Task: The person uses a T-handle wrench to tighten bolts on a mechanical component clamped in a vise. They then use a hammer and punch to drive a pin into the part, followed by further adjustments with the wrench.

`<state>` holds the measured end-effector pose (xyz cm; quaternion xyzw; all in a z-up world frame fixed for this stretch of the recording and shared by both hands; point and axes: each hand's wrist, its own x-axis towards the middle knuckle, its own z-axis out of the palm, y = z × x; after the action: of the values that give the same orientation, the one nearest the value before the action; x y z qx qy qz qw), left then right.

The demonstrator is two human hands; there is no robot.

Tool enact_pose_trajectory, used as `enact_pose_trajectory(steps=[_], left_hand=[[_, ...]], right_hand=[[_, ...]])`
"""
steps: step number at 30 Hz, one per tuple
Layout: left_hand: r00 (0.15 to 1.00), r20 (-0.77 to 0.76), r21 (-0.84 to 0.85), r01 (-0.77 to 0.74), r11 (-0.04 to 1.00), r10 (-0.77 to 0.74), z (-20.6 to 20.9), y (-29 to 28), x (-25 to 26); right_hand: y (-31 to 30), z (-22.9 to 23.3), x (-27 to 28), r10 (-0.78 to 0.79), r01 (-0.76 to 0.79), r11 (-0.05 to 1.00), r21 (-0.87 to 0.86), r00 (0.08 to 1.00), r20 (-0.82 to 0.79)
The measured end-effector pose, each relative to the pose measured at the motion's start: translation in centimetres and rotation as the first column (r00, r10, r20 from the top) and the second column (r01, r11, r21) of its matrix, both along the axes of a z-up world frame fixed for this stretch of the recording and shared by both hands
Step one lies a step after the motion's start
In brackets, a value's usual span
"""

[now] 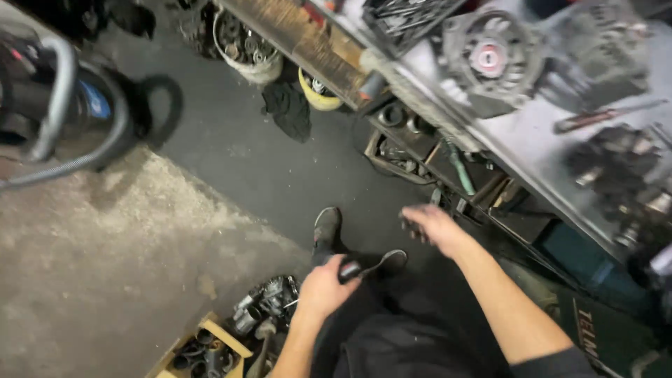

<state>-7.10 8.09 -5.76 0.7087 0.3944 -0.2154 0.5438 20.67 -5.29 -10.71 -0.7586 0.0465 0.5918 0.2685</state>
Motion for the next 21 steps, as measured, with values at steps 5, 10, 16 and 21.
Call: enact_pose_trajectory(steps=[5, 10, 16, 21], left_hand=[[0.959, -0.134, -0.033, -0.255, 0.966, 0.249, -7.2, 0.6, -6.8], [0.895, -0.287, -0.07, -0.376, 0.924, 0.342, -11.8, -1.2, -10.8], [0.891, -0.32, -0.119, -0.375, 0.919, 0.322, -15.1, -4.7, -12.9], [0.91, -0.326, -0.172, -0.323, 0.931, 0.255, -15.7, -6.6, -13.7]], right_hand=[[6.3, -12.6, 2.8, 0.076, -0.078, 0.997, -0.005, 0.954, 0.29], [11.9, -19.3, 3.7, -0.27, 0.257, 0.963, 0.083, 0.927, 0.26], [17.0, -30.0, 8.1, -0.22, 0.201, 0.973, 0.111, 0.954, 0.201], [20.9, -34.2, 10.3, -0.619, 0.616, 0.785, -0.056, 0.781, -0.085]])
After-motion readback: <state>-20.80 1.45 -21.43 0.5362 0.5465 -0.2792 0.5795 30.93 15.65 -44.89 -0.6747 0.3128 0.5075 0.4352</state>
